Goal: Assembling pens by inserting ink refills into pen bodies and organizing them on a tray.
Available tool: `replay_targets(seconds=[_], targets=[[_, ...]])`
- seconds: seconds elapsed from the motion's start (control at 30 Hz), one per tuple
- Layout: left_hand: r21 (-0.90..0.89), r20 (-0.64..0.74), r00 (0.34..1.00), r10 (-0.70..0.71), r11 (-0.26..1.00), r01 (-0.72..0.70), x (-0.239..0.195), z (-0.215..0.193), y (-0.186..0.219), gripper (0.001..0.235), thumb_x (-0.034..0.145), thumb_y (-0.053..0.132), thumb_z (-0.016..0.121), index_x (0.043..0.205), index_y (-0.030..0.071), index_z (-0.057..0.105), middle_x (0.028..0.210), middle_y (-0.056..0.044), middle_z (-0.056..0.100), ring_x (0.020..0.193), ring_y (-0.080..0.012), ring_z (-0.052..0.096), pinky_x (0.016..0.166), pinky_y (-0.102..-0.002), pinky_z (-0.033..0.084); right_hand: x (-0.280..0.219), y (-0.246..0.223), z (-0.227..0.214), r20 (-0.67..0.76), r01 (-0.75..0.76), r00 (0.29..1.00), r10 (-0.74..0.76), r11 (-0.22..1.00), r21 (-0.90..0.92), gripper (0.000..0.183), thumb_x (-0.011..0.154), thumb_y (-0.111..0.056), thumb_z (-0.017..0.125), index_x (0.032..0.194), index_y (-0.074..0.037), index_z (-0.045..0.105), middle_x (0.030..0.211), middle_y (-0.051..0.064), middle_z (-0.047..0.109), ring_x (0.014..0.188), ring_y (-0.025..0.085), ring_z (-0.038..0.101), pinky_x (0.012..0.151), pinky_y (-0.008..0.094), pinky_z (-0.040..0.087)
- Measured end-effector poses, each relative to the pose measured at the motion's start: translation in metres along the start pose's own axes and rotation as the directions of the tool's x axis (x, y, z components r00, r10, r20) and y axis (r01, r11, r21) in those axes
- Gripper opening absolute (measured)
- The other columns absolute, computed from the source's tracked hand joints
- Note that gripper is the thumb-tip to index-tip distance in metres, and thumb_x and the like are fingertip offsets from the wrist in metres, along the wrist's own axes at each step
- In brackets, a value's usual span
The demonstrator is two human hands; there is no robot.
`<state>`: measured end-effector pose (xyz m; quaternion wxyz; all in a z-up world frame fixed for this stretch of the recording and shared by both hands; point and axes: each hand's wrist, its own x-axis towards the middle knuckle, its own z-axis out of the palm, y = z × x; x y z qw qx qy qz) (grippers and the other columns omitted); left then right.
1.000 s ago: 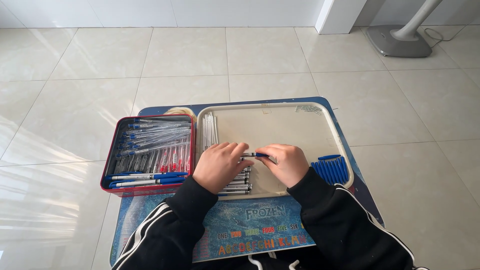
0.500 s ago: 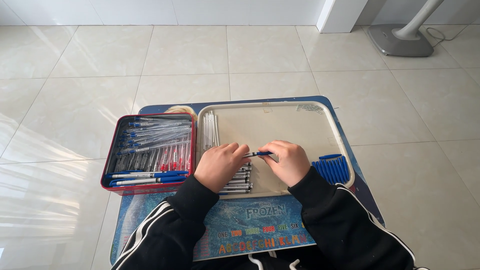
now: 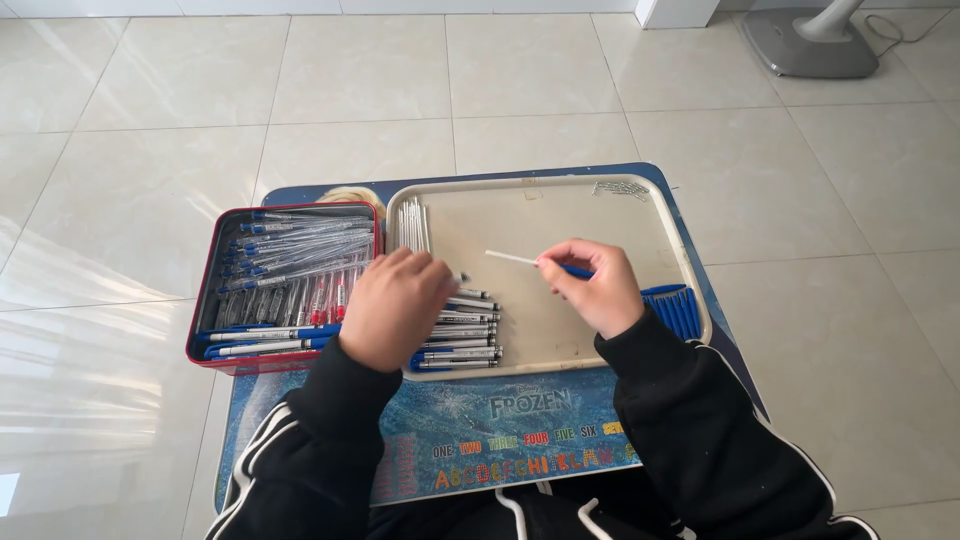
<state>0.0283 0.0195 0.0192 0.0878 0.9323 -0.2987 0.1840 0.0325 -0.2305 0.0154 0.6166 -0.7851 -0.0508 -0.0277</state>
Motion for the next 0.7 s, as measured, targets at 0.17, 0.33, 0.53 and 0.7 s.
replay_targets(seconds=[0.17,0.33,0.53,0.7], targets=[[-0.212,0.218,0.972,0.090,0.976,-0.043,-0.003,-0.010,0.022,0.008,0.083,0.023,0.069,0.081,0.016,0.071,0.072,-0.001,0.063,0.072,-0.0166,0.062,0.070,-0.031,0.050,-0.001,0.002,0.002,-0.005,-0.031,0.999,0.032,0.991,0.132,0.011,0.083,-0.007,0.069,0.088,0.002,0.071,0.070,0.010,0.063,0.056,0.012,0.060,0.051,0.022,0.053],[-0.262,0.255,0.958,0.132,0.963,-0.063,-0.003,-0.012,0.024,0.014,0.080,0.029,0.073,0.083,0.015,0.073,0.073,-0.003,0.064,0.072,-0.0188,0.061,0.070,-0.033,0.047,-0.002,-0.002,0.005,0.042,-0.030,0.999,0.023,0.987,0.158,0.011,0.082,-0.005,0.069,0.087,0.004,0.070,0.070,0.011,0.063,0.056,0.012,0.060,0.050,0.023,0.054],[-0.434,0.102,0.990,-0.094,0.892,0.130,0.002,-0.039,0.024,0.026,0.080,0.028,0.075,0.092,0.006,0.067,0.070,-0.009,0.064,0.067,-0.0261,0.064,0.062,-0.038,0.052,-0.005,-0.008,0.006,0.176,-0.094,0.983,0.046,0.956,0.278,0.009,0.082,-0.002,0.066,0.086,0.006,0.069,0.063,0.010,0.058,0.055,0.013,0.057,0.048,0.024,0.050],[-0.831,0.111,0.978,-0.178,0.523,0.189,0.005,-0.037,0.031,0.011,0.082,0.006,0.068,0.093,0.005,0.068,0.073,-0.009,0.070,0.067,-0.0205,0.069,0.059,-0.030,0.055,-0.008,-0.009,0.006,0.354,-0.158,0.935,0.019,0.917,0.367,0.007,0.082,0.002,0.066,0.084,0.008,0.069,0.056,0.009,0.055,0.052,0.012,0.052,0.044,0.020,0.041]])
